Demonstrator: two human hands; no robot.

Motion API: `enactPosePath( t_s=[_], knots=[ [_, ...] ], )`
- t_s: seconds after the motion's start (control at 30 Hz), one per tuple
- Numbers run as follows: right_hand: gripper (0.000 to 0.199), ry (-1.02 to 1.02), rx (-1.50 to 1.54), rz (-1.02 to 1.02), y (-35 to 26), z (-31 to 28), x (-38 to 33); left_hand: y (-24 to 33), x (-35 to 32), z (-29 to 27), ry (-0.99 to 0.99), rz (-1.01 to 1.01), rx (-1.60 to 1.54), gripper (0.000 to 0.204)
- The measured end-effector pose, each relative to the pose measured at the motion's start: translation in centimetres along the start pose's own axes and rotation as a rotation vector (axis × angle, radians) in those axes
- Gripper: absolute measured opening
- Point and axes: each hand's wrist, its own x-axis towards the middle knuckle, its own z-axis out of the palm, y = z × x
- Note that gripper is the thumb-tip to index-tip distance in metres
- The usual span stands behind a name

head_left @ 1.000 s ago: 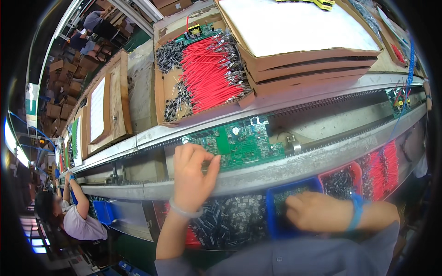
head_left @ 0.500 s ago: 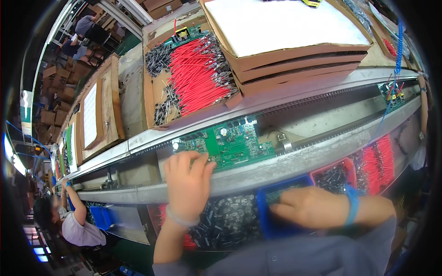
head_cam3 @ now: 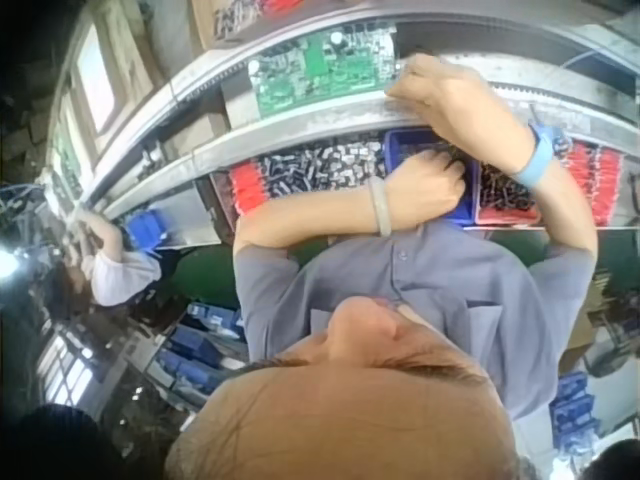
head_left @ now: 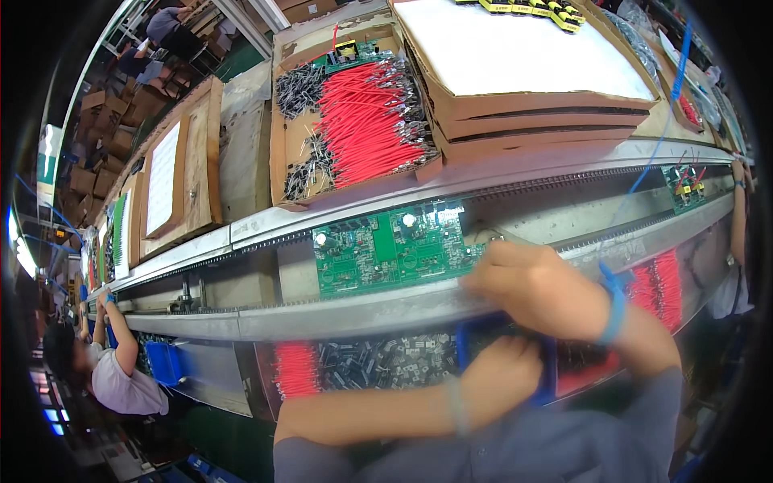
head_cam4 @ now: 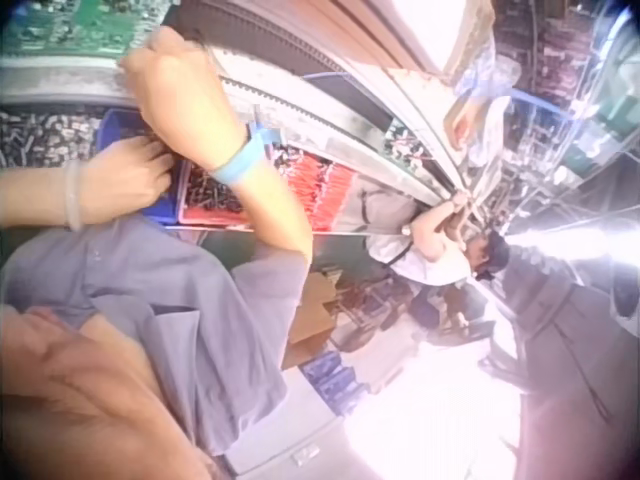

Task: The person assembles printed circuit boards on an assembly line by picking electronic components, wires, and transformers from bins and boxes and inserting them into the boards by hand.

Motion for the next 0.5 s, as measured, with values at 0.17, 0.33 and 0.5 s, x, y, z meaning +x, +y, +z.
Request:
enactPosePath(
  t_s=[0.17,0.33,0.5],
  knots=[
    [0.020,0.061,-0.107,-0.075,2.6,2.5,1.5,-0.2,0.7,0.0,-0.077,0.067,-0.029,0.010],
    [0.025,0.069,-0.218,-0.132,3.0,2.8,2.2,-0.4,0.3,-0.4,-0.023,0.043,-0.037,0.012],
    [0.023,0.041,-0.232,-0.116,3.0,3.1,2.1,-0.5,0.5,-0.8,0.116,0.028,-0.017,0.014]
  ],
)
